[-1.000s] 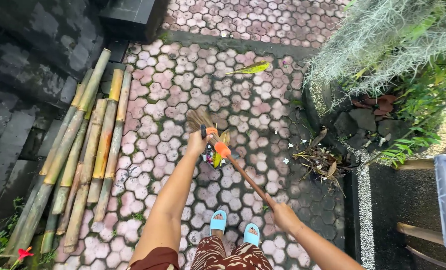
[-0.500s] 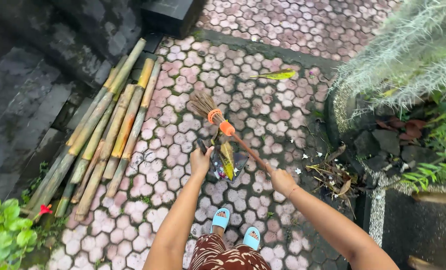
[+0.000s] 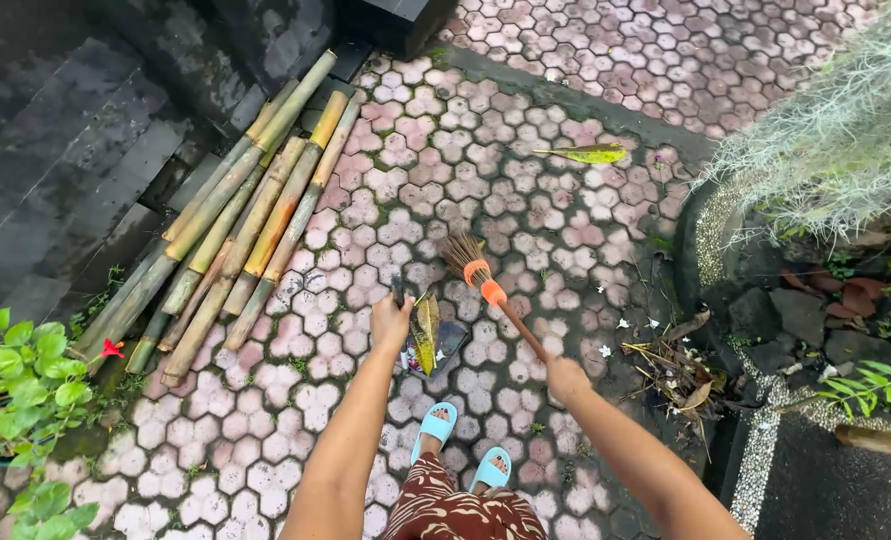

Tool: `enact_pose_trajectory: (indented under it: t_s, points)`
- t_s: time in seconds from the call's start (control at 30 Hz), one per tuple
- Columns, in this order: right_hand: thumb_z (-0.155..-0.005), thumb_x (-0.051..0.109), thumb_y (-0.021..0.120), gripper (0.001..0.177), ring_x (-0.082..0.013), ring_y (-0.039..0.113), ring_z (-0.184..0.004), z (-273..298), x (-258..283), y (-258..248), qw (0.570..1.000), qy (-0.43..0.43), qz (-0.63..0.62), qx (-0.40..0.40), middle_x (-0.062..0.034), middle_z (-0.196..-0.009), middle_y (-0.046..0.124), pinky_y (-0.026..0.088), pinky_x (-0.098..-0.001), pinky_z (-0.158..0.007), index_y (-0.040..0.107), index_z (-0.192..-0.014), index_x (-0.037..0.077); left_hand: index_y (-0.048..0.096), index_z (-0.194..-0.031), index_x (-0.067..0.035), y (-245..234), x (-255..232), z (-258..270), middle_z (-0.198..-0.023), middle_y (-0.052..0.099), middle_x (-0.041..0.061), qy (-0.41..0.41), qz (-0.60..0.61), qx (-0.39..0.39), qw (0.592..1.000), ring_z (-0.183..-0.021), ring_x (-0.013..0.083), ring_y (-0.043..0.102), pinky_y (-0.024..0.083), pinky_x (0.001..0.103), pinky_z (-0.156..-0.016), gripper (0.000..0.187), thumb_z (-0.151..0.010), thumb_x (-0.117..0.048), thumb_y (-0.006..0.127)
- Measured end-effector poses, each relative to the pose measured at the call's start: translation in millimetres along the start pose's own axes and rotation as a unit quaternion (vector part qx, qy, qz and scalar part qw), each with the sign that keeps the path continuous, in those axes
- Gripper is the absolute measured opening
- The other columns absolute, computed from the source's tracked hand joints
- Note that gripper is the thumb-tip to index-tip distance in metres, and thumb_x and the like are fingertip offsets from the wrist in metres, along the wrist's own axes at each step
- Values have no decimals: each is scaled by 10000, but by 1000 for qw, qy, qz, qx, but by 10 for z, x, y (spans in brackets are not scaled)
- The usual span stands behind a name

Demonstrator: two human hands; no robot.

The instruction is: Sweeping fallen leaves and debris from a stone-paved courtyard and garden path into a dustpan and bin.

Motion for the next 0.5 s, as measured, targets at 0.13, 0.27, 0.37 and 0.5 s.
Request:
enact_pose_trajectory:
  t_s: [0.13, 0.27, 0.37, 0.5]
  points:
    - [-972, 49, 516, 536, -359, 724, -1150, 183, -186, 220, 1000, 21, -5, 21, -240, -1221, 717, 608, -479, -939, 459, -1505, 45, 733, -925, -66, 61, 30, -17, -868, 762, 183, -20, 0, 3, 1000, -992, 434, 719, 554, 556, -875, 252, -913, -315, 694]
    - [-905, 62, 625, 530, -360, 745, -1109, 566, -334, 423, 994, 51, -83, 49, -230, -1179, 735, 645, -471, -864, 561, -1431, 86, 728, -962, -81, 237, 182, -171, -905, 766, 177, -31, 7, -8, 999, -1015, 430, 720, 558, 543, -903, 251, -931, -325, 677]
    - [-901, -31, 515, 607, -255, 665, -842, 841, -357, 622, 986, 73, -116, 97, -140, -1044, 689, 568, -389, -650, 507, -1466, 191, 708, -970, -66, 139, 67, -107, -883, 751, 151, -52, 24, 2, 998, -897, 364, 705, 530, 474, -798, 247, -972, -309, 668]
    - [-956, -69, 389, 686, -170, 543, -550, 1144, -456, 663, 979, 90, -147, 110, -74, -872, 671, 415, -323, -439, 362, -1552, 269, 697, -1031, -68, -87, -149, 70, -687, 558, 23, -105, 54, 46, 992, -529, 144, 453, 362, 309, -477, 187, -1049, -235, 614]
Point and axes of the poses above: each hand's wrist, its own z-axis away from the middle knuckle, its own y-axis out of the palm, x = y × z, the point moved 3 cm from there along -z, towards the middle knuckle
